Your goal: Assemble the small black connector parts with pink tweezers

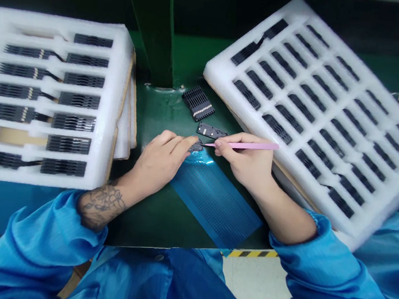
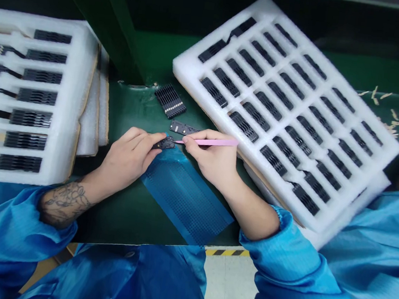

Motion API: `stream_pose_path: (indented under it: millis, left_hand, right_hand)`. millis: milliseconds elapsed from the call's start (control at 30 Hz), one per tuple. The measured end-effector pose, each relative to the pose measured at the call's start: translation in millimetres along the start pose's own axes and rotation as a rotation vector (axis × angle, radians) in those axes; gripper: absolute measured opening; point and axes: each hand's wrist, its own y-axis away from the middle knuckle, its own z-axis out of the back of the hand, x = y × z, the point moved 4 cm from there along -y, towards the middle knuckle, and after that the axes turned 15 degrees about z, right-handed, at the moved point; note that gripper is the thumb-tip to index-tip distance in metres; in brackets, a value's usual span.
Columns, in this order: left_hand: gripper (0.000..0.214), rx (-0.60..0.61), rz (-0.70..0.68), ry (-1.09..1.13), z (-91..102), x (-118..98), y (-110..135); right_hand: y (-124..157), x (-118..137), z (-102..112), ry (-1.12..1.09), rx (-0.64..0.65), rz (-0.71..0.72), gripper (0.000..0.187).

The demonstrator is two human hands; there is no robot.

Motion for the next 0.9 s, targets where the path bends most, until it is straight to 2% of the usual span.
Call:
stream_pose_path:
  millis: [300,900]
  left_hand:
    - [0.034,-0.055,-0.022,-0.029,0.1,-1.7,-1.1]
    - [0.036,-0.058,-0.029,-0.047,-1.0,-2.3,-0.4]
  right_hand:
    - [0.0,-2.1,-2.7,-0.009,0.015,0.008,0.012]
    - [-1.9,-0.3,-3.6,-0.007,0.015,0.034,0.011]
